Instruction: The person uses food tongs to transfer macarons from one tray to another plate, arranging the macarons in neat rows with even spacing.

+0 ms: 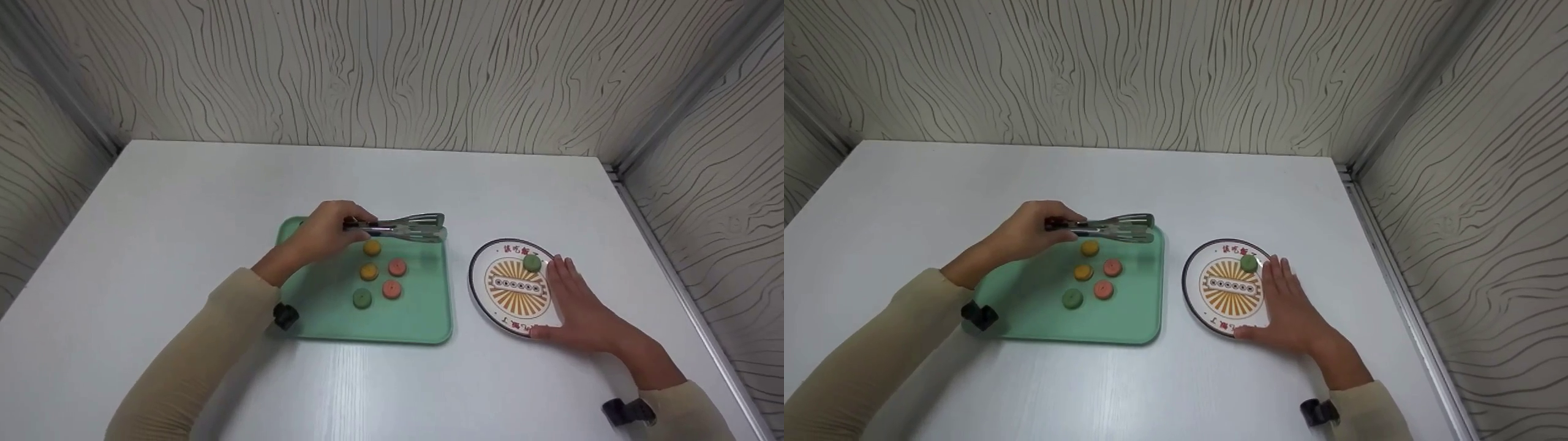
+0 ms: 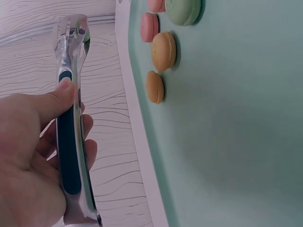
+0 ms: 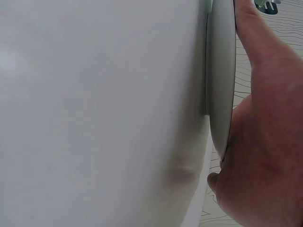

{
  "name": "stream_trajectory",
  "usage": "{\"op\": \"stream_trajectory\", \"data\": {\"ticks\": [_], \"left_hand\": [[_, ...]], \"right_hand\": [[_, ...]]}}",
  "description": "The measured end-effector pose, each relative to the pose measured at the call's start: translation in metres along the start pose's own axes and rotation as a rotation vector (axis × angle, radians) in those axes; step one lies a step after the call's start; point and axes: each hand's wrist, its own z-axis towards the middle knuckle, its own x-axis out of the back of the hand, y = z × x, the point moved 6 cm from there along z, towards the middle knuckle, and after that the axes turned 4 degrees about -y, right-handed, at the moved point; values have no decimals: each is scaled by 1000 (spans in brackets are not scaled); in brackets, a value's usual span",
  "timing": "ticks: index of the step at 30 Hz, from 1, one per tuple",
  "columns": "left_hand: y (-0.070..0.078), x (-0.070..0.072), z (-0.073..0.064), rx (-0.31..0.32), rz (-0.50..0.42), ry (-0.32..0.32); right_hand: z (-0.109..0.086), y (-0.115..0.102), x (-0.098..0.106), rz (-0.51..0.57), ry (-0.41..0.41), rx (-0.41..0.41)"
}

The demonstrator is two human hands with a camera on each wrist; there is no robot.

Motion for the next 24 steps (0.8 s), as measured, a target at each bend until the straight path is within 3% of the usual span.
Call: {"op": "stream_trajectory", "data": {"ticks": [17, 24], "left_hand": [[31, -20, 22, -63, 18, -11], [37, -34, 31, -30, 11, -26]], "right_hand": [[0, -1, 4, -31, 36, 46], [-1, -3, -1, -19, 49, 48]]}}
